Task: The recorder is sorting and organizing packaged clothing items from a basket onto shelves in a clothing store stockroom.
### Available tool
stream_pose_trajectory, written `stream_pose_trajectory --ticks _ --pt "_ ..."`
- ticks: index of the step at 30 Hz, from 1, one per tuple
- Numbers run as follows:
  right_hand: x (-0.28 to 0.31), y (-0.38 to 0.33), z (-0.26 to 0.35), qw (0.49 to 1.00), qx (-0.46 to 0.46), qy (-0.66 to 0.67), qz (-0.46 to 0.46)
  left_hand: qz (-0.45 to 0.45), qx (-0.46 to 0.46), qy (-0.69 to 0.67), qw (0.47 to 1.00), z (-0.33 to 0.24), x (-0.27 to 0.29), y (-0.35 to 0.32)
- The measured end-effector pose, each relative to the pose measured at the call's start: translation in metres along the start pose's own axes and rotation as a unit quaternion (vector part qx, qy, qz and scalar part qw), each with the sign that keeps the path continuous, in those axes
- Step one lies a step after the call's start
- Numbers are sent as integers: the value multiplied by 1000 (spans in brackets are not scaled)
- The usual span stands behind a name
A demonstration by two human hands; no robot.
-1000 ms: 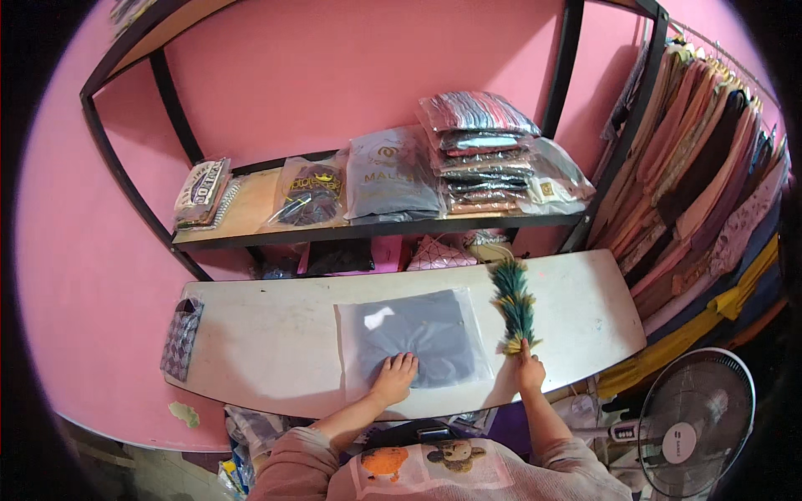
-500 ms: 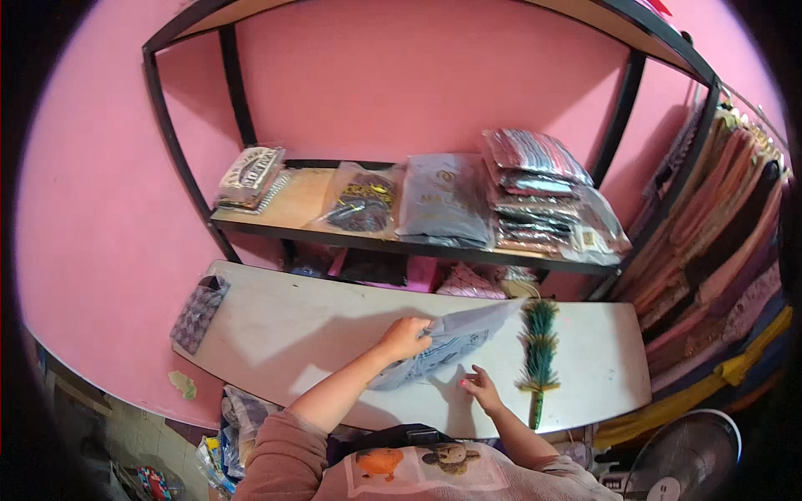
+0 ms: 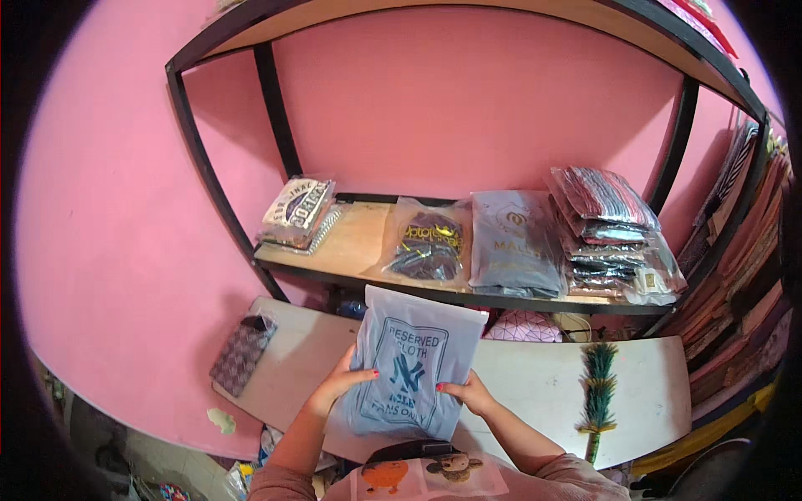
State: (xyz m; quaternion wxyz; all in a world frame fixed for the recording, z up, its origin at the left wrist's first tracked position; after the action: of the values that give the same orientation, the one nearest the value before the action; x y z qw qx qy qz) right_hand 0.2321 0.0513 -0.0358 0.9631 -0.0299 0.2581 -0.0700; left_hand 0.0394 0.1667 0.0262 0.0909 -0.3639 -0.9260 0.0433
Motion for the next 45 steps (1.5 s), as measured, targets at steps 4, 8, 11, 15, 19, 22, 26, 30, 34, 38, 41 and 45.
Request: stream_pose_trajectory --ticks 4,8,11,15,19,22,26,30,34,38,41,45 --pt "-19 52 73 994 86 -62 -6 -26 -115 40 992 -46 42 47" --pt "-15 131 186 979 176 -65 -77 -43 -112 89 989 -122 75 145" --pt "5 193 243 965 223 -85 -107 -5 -90 59 994 -139 95 237" --pt "92 225 217 803 184 -443 -354 181 67 199 961 -43 77 319" --pt "47 261 114 732 181 -611 -241 -6 -52 429 902 75 131 355" --pt "84 237 131 696 221 -620 -285 -66 36 472 878 55 75 351" --pt "76 246 148 714 195 -604 -296 -211 -22 536 817 -47 60 294" --pt "34 235 153 595 265 -699 -295 -262 -158 615 727 -80 4 280" --pt "35 237 123 695 147 -665 -228 -161 -88 649 739 -50 -14 293" --pt "36 229 123 686 170 -674 -214 -169 -99 637 746 -46 -12 295" --pt "35 211 118 698 202 -660 -191 -161 -115 624 756 -40 -10 277" --pt "3 121 98 657 300 -672 -163 -241 -232 559 759 -40 -13 176"
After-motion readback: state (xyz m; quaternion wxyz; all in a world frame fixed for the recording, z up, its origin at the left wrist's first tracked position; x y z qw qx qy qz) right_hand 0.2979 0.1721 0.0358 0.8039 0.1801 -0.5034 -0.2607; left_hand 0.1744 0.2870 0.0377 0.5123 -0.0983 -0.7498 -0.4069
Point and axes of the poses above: each hand's wrist, its own y-axis towards the middle knuckle, its own x-axis out of the back of the hand, z = x × y, the point moved 10 cm from there along y, towards the middle knuckle, and after that the axes turned 14 degrees about y, right-handed, at the moved point
